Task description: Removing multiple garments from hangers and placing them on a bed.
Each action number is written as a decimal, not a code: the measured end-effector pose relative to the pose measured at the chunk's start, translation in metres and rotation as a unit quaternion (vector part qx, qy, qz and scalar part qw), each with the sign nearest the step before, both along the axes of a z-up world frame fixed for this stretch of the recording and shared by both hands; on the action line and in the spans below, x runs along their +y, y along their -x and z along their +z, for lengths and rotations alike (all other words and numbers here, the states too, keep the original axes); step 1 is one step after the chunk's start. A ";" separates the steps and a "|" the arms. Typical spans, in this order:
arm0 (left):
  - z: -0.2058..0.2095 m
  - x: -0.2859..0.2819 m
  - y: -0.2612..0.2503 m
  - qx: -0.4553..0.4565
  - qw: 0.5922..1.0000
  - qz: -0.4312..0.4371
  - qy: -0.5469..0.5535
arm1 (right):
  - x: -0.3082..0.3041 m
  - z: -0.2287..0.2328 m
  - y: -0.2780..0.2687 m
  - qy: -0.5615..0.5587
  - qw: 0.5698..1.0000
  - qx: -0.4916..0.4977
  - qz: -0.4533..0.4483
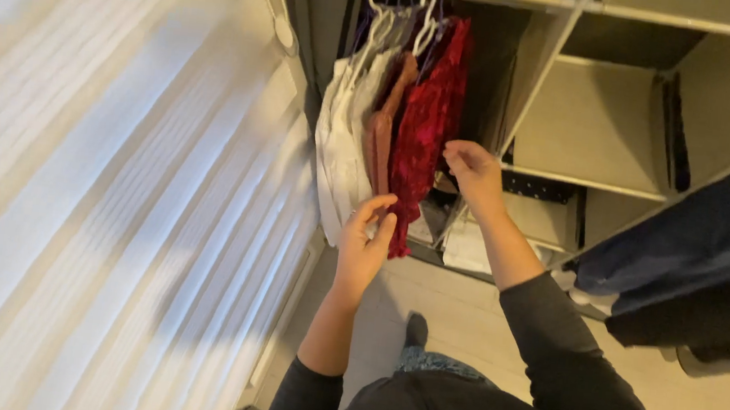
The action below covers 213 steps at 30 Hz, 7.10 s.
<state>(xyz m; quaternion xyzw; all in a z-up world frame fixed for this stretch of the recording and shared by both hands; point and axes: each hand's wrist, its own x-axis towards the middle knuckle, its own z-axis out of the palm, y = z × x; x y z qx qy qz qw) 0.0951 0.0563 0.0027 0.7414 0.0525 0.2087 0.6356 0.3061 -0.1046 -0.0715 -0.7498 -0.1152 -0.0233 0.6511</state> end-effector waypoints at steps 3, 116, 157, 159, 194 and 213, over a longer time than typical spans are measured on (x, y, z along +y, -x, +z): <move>0.006 0.012 -0.033 -0.014 1.000 0.003 -0.022 | 0.030 0.036 -0.032 0.020 1.000 0.001 -0.006; -0.120 -0.127 -0.231 0.318 0.851 -0.396 0.137 | -0.141 0.098 0.235 0.271 0.868 -0.008 -0.416; 0.011 -0.420 0.222 0.125 0.612 -0.775 0.096 | -0.265 0.017 0.682 -0.250 0.581 -0.008 -0.774; -0.015 -0.447 0.244 0.091 0.589 -0.803 0.013 | -0.280 0.049 0.685 -0.231 0.577 -0.011 -0.783; 0.037 -0.715 0.472 0.245 0.204 -0.941 0.116 | -0.492 0.042 0.803 -0.076 0.352 -0.058 -0.931; 0.036 -0.887 0.738 0.211 0.241 -0.944 0.085 | -0.637 0.169 1.273 0.046 0.168 -0.069 -0.982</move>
